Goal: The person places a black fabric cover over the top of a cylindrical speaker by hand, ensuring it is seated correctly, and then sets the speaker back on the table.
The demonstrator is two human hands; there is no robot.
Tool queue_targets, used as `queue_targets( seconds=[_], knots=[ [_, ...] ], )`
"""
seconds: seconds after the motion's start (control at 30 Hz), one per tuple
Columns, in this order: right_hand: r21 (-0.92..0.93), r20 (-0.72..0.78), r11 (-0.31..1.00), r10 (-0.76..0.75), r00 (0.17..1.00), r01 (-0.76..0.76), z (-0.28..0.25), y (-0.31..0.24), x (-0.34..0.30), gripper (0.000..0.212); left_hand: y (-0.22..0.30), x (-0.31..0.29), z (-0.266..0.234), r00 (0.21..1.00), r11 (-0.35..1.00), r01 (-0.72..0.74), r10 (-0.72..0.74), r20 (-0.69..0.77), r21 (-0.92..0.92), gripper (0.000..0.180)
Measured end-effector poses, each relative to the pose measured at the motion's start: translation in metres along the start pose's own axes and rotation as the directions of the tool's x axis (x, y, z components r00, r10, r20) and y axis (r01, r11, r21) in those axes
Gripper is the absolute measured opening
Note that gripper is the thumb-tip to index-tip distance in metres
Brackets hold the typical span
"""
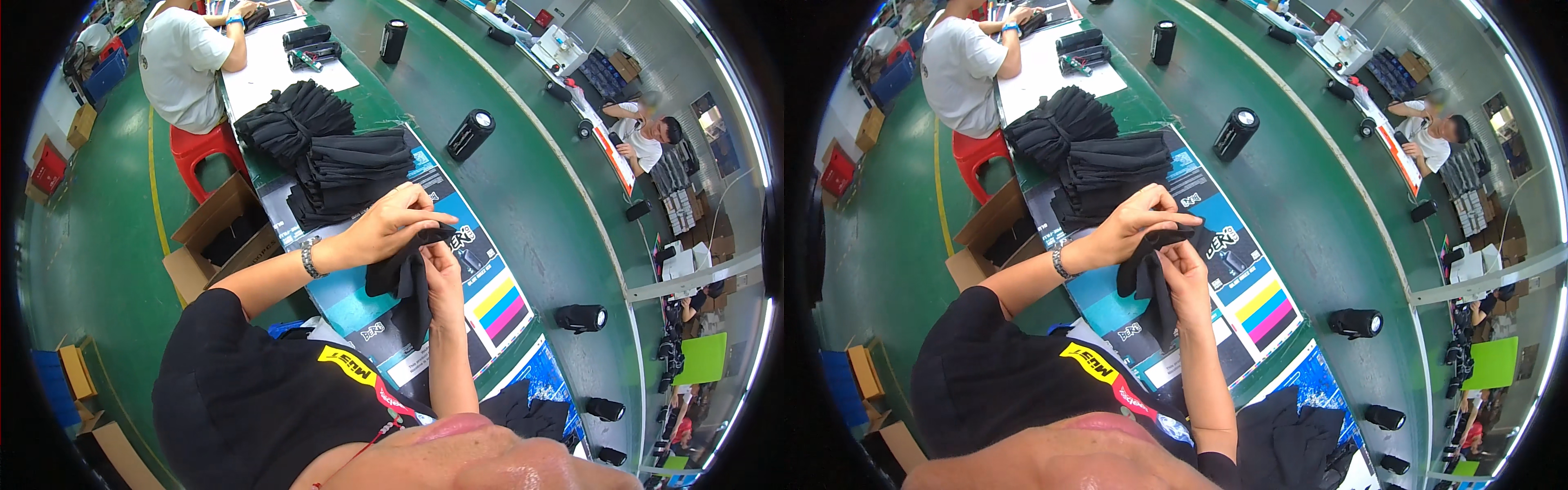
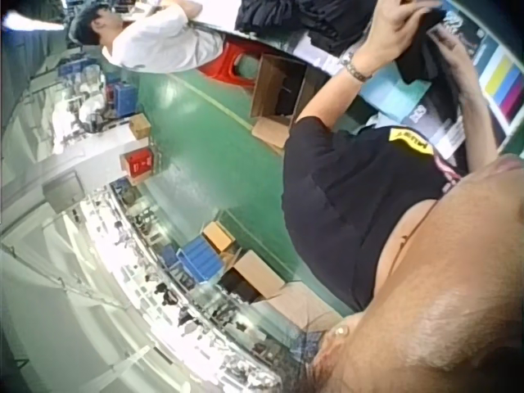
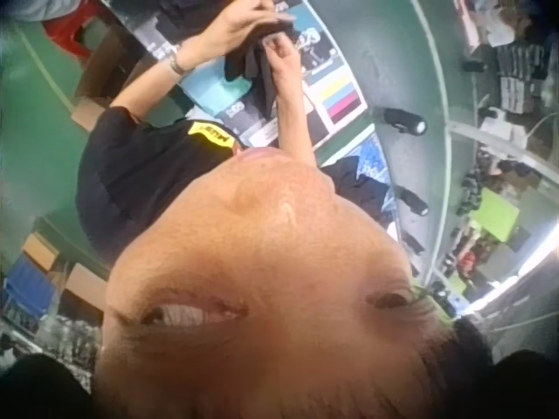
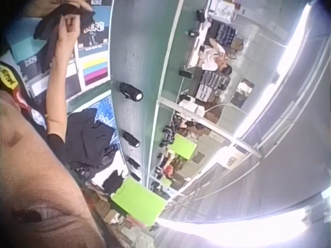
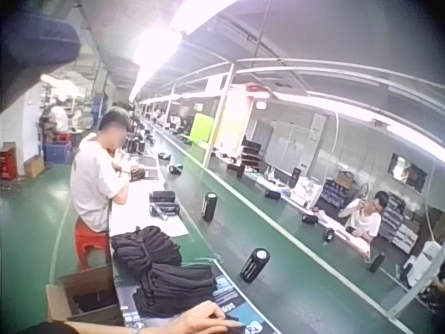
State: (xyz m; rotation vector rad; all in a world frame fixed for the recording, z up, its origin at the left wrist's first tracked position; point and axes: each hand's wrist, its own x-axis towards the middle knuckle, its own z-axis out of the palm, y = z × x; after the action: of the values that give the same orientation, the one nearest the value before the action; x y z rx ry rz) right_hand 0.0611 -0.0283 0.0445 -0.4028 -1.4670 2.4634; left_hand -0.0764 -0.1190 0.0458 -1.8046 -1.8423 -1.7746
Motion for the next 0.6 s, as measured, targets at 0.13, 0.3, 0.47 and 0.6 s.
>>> queue_targets(
  seconds=[0.13,0.3,0.47,0.6],
  knots=[
    [-0.166,-0.007,0.97,-0.18,0.984,0.176,-0.016,-0.004,-0.002,0.008,-0.005,-0.008,-0.008,0.859,0.598,0.508,-0.404,0.314,-0.62,0.025],
    [-0.088,0.081,0.974,-0.204,0.976,0.211,-0.031,-0.035,0.004,0.012,-0.019,-0.002,-0.011,0.769,0.346,0.636,-0.359,0.529,-0.689,0.028],
    [-0.405,0.07,0.887,-0.211,0.975,0.221,-0.057,-0.069,0.051,0.011,-0.045,0.062,-0.032,0.706,0.472,0.701,-0.352,0.615,-0.534,0.023],
    [-0.695,-0.168,0.673,-0.495,0.853,0.253,-0.089,-0.071,0.119,0.011,-0.099,0.12,-0.02,0.826,0.735,0.531,-0.336,0.453,-0.421,0.022]
  ],
)
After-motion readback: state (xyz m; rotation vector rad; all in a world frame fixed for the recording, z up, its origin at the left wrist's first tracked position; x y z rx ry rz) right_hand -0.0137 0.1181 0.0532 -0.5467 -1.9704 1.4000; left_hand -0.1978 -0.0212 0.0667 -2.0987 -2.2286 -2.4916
